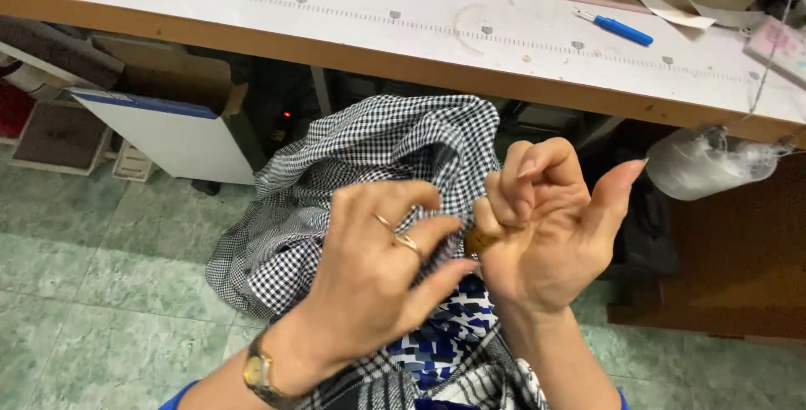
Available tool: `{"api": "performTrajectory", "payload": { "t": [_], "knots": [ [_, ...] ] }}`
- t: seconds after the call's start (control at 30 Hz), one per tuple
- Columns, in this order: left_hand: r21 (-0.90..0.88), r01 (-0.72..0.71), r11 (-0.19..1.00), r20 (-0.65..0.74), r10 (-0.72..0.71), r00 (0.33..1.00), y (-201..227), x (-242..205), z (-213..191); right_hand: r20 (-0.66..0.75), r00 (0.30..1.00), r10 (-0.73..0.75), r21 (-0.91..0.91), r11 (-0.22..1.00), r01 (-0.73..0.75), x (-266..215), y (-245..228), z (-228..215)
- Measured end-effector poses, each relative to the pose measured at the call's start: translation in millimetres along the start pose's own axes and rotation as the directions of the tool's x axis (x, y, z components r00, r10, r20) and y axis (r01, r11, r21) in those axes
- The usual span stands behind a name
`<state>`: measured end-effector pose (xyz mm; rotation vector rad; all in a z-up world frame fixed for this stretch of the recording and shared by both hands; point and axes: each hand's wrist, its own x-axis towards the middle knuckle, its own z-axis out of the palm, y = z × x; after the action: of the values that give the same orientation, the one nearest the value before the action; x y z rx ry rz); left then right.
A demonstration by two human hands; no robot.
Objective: Measuring the dimensions of a checkered garment using a flexible tape measure at a sewing workstation for quality control.
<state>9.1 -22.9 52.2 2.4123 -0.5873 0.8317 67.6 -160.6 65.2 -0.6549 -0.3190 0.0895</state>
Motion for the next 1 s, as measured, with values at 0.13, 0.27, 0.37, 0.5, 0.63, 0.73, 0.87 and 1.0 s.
{"api": "performTrajectory", "payload": {
  "t": [0.13, 0.27, 0.37, 0.5, 0.63, 0.73, 0.87, 1.0],
  "knots": [
    [0.028, -0.049, 0.998, -0.004, 0.049, 0.999, 7, 0, 10, -0.003, 1.000, -0.027, 0.010, 1.000, 0.027, -1, -4, 4],
    [0.083, -0.057, 0.995, 0.003, 0.057, 0.998, 10, 3, 17, -0.045, 0.998, -0.038, 0.004, 0.999, 0.038, -3, -4, 11],
    [-0.002, -0.048, 0.999, 0.008, 0.048, 0.999, 10, 4, 22, 0.009, 0.998, -0.066, -0.023, 0.998, 0.066, -4, -1, 11],
    [-0.259, 0.104, 0.960, 0.028, -0.100, 0.995, 6, 8, 21, 0.172, 0.978, -0.120, -0.222, 0.962, 0.157, -8, 0, -17],
    [-0.235, 0.120, 0.965, 0.047, -0.112, 0.993, -3, 9, 14, 0.229, 0.964, 0.135, -0.849, 0.512, 0.130, -12, -18, -12],
    [-0.224, 0.090, 0.970, 0.092, -0.071, 0.993, -4, 11, 14, 0.186, 0.970, 0.155, -0.801, 0.596, 0.059, -21, -16, -11],
    [-0.244, 0.066, 0.968, 0.158, -0.027, 0.987, -6, 12, 6, 0.065, 0.998, 0.003, -0.778, 0.626, 0.049, -26, -20, -36],
    [0.048, -0.008, 0.999, 0.359, -0.010, 0.933, -3, -2, 8, -0.091, 0.989, -0.114, -0.759, 0.651, 0.005, -34, -25, -72]
  ]
}}
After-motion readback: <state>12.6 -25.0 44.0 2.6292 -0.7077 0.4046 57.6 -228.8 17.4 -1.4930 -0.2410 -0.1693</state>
